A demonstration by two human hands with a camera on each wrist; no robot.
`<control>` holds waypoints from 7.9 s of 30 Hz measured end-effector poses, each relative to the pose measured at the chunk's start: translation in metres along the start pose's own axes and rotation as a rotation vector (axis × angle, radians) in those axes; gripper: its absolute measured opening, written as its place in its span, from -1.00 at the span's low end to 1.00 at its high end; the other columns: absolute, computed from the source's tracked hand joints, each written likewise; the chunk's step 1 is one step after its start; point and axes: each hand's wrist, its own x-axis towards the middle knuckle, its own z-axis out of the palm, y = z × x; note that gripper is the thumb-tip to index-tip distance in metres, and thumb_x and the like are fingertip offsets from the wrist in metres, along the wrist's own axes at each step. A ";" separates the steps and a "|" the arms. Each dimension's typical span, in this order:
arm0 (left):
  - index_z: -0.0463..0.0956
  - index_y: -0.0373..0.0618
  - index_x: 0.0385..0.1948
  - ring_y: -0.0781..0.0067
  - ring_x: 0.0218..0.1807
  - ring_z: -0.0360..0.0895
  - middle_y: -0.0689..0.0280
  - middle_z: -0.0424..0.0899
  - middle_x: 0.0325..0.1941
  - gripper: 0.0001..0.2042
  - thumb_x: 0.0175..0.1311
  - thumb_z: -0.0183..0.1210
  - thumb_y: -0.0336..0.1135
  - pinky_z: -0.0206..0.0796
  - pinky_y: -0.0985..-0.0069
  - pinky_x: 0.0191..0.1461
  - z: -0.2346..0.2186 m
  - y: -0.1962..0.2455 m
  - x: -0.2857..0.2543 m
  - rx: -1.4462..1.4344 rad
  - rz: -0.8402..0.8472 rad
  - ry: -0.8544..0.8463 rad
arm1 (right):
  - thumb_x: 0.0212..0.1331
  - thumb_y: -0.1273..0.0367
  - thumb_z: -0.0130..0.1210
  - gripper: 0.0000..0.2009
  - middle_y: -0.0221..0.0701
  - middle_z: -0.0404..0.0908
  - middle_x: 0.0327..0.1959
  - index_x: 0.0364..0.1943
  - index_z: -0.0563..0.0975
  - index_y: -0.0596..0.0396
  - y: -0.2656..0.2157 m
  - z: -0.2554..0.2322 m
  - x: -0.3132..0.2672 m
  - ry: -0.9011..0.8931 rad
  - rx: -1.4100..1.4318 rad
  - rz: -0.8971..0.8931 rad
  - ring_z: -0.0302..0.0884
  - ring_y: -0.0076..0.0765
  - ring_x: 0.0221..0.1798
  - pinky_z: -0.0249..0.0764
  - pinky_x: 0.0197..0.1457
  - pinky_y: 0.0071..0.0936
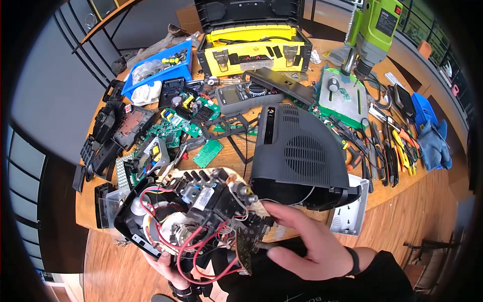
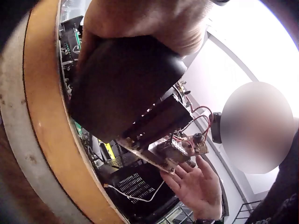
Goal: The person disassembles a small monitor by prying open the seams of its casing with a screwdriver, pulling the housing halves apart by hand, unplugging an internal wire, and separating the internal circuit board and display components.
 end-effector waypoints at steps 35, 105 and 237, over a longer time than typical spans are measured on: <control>0.26 -0.14 0.33 0.20 0.17 0.53 0.11 0.45 0.27 -0.39 0.38 -0.09 0.10 0.48 0.26 0.18 -0.079 -0.042 0.022 0.104 0.016 -0.224 | 0.01 0.25 0.40 -0.24 -0.07 0.66 -0.33 0.34 0.33 0.16 0.001 -0.097 0.006 0.285 -0.864 0.058 0.54 -0.03 -0.57 0.39 -0.43 -0.43; 0.52 -0.14 -0.19 0.33 -0.03 0.55 0.22 0.63 -0.11 -0.67 0.40 -0.06 -0.06 0.41 0.33 0.08 0.011 -0.014 -0.018 0.271 0.175 0.232 | -0.02 0.50 0.44 -0.24 -0.60 0.54 -0.05 0.34 0.32 -0.01 0.035 -0.124 0.029 0.218 -0.037 0.129 0.40 -0.70 -0.23 0.40 -0.13 -0.74; 0.23 -0.23 0.29 0.33 0.15 0.50 0.19 0.50 0.17 -0.40 0.13 0.11 -0.41 0.33 0.36 0.26 0.037 0.019 -0.020 -0.195 -0.093 0.027 | 0.05 0.42 0.20 -0.66 -0.11 0.52 -0.03 -0.07 0.44 0.16 0.008 -0.013 -0.035 0.288 -0.257 -0.218 0.49 -0.17 0.03 0.38 0.17 -0.29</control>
